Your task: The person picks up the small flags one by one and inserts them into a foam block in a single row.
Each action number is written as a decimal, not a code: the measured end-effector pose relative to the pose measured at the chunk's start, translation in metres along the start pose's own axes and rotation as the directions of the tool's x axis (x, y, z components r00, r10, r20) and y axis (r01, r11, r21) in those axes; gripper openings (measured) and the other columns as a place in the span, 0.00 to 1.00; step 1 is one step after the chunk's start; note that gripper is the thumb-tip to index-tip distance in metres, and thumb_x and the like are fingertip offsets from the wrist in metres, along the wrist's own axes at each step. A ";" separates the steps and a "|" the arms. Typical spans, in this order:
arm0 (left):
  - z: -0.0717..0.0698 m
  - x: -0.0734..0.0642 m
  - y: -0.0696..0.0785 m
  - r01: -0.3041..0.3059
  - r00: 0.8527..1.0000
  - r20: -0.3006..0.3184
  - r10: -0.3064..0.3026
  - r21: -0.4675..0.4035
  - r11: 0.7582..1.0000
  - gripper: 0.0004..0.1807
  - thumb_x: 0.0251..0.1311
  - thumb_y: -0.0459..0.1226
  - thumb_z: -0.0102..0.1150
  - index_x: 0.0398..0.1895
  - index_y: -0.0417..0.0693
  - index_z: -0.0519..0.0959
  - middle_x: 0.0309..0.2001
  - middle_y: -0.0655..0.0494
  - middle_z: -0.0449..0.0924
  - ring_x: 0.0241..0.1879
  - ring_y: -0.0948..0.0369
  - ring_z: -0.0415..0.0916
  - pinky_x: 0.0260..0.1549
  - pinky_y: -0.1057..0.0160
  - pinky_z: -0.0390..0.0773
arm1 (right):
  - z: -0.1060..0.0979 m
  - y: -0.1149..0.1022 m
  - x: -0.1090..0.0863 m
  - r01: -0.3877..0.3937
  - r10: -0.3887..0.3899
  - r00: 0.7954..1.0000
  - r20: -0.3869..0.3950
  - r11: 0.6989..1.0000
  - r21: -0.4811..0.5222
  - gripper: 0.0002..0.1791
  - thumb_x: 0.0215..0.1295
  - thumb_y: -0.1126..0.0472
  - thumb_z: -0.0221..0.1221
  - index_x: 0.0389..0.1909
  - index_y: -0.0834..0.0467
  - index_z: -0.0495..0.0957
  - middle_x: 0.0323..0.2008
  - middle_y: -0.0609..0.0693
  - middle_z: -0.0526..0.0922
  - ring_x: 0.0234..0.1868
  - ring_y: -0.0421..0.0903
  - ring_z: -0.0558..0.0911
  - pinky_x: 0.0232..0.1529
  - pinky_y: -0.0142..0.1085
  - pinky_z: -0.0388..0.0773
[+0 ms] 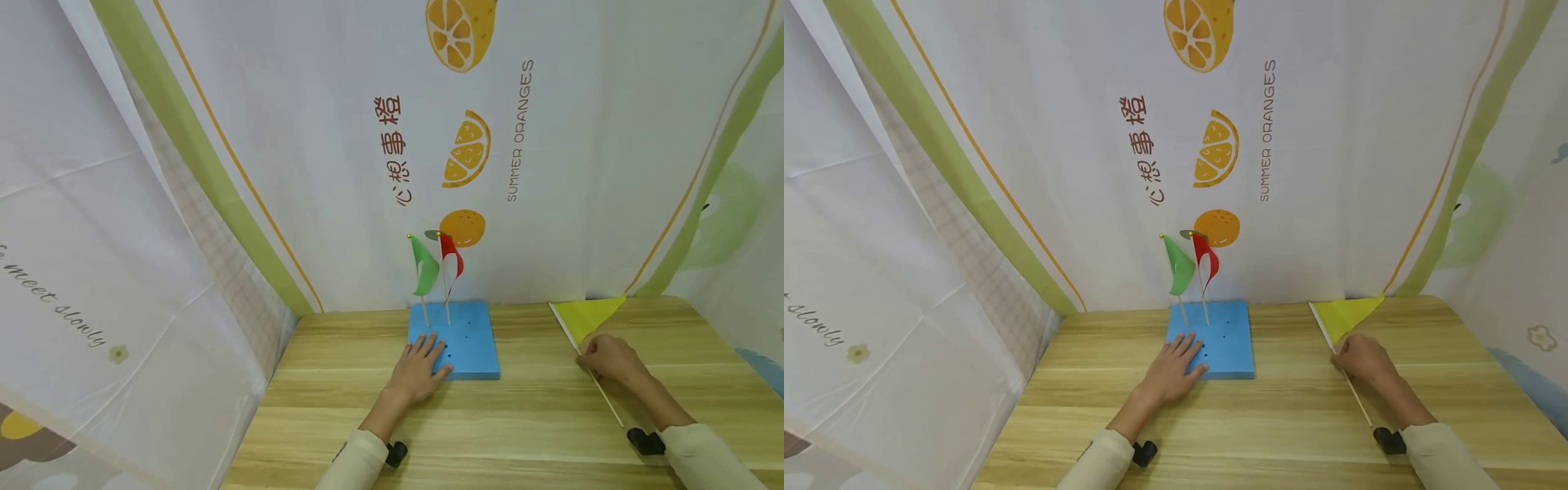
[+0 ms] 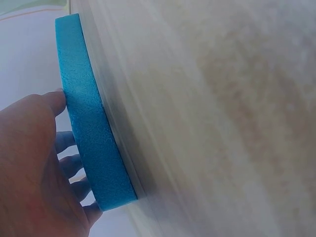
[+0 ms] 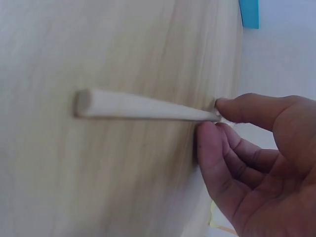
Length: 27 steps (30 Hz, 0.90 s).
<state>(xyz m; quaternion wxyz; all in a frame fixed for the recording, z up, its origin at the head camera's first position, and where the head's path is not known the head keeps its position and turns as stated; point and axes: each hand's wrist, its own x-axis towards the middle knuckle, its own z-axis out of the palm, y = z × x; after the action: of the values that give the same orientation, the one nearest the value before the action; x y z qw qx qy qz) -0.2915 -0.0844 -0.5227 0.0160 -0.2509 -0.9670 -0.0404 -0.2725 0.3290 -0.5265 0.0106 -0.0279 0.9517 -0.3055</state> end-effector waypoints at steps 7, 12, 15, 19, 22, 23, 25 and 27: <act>0.002 -0.001 0.000 -0.007 1.000 -0.004 0.007 0.005 1.000 0.36 0.73 0.62 0.35 0.78 0.57 0.55 0.79 0.54 0.49 0.78 0.51 0.46 0.75 0.45 0.54 | 0.000 -0.009 -0.003 -0.078 0.076 0.996 0.042 0.996 0.053 0.17 0.56 0.64 0.56 0.09 0.54 0.68 0.10 0.47 0.74 0.13 0.43 0.75 0.17 0.35 0.75; 0.000 -0.001 0.000 0.000 1.000 0.002 0.000 0.002 1.000 0.36 0.72 0.62 0.34 0.78 0.57 0.55 0.79 0.55 0.48 0.79 0.52 0.45 0.76 0.46 0.53 | -0.001 -0.013 -0.004 -0.083 0.081 0.996 0.038 0.995 0.051 0.18 0.53 0.65 0.55 0.07 0.52 0.66 0.08 0.46 0.73 0.12 0.43 0.74 0.16 0.35 0.74; 0.000 0.000 0.000 0.004 1.000 0.008 -0.004 -0.005 1.000 0.36 0.72 0.62 0.35 0.78 0.58 0.54 0.79 0.55 0.47 0.79 0.52 0.44 0.76 0.46 0.53 | -0.001 -0.014 -0.005 -0.086 0.085 0.996 0.028 0.996 0.039 0.17 0.53 0.64 0.55 0.07 0.53 0.68 0.08 0.46 0.73 0.12 0.43 0.75 0.16 0.35 0.73; -0.001 0.000 0.000 0.001 1.000 0.004 -0.001 -0.015 1.000 0.36 0.73 0.61 0.35 0.78 0.57 0.54 0.79 0.54 0.48 0.79 0.52 0.44 0.76 0.46 0.52 | -0.002 -0.015 -0.005 -0.091 0.091 0.996 0.019 0.995 0.028 0.17 0.54 0.62 0.56 0.07 0.55 0.70 0.07 0.46 0.75 0.12 0.43 0.75 0.16 0.35 0.72; -0.001 0.000 0.000 -0.005 1.000 -0.008 0.005 -0.020 1.000 0.36 0.73 0.61 0.36 0.78 0.57 0.55 0.79 0.54 0.49 0.78 0.51 0.45 0.76 0.45 0.53 | -0.002 -0.015 -0.004 -0.083 0.082 0.996 0.022 0.996 0.039 0.17 0.54 0.63 0.56 0.07 0.56 0.71 0.07 0.47 0.75 0.12 0.44 0.76 0.16 0.36 0.73; 0.000 0.000 0.000 -0.007 1.000 -0.009 0.006 -0.017 1.000 0.36 0.73 0.61 0.35 0.78 0.57 0.55 0.79 0.54 0.49 0.78 0.51 0.45 0.75 0.45 0.53 | -0.002 -0.014 -0.004 -0.083 0.082 0.996 0.024 0.996 0.045 0.18 0.55 0.63 0.56 0.07 0.56 0.71 0.07 0.47 0.76 0.12 0.44 0.76 0.16 0.35 0.73; -0.001 -0.001 -0.001 -0.011 1.000 -0.020 0.011 -0.019 1.000 0.36 0.73 0.61 0.36 0.77 0.56 0.56 0.79 0.53 0.50 0.78 0.51 0.46 0.75 0.44 0.54 | -0.002 -0.014 -0.003 -0.081 0.079 0.996 0.031 0.995 0.061 0.18 0.55 0.63 0.57 0.07 0.56 0.71 0.08 0.48 0.76 0.12 0.45 0.76 0.16 0.36 0.74; -0.001 -0.002 -0.001 -0.013 1.000 -0.023 0.012 -0.021 1.000 0.36 0.72 0.61 0.36 0.77 0.56 0.57 0.79 0.53 0.50 0.78 0.51 0.47 0.75 0.44 0.54 | -0.001 -0.013 -0.002 -0.077 0.075 0.997 0.033 0.994 0.074 0.18 0.55 0.64 0.58 0.08 0.56 0.70 0.09 0.48 0.76 0.13 0.45 0.77 0.16 0.36 0.75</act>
<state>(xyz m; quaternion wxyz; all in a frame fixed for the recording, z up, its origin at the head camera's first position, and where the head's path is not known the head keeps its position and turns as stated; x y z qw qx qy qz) -0.2901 -0.0861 -0.5216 0.0244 -0.2567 -0.9647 -0.0534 -0.2696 0.3190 -0.5181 0.0375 0.0041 0.9396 -0.3403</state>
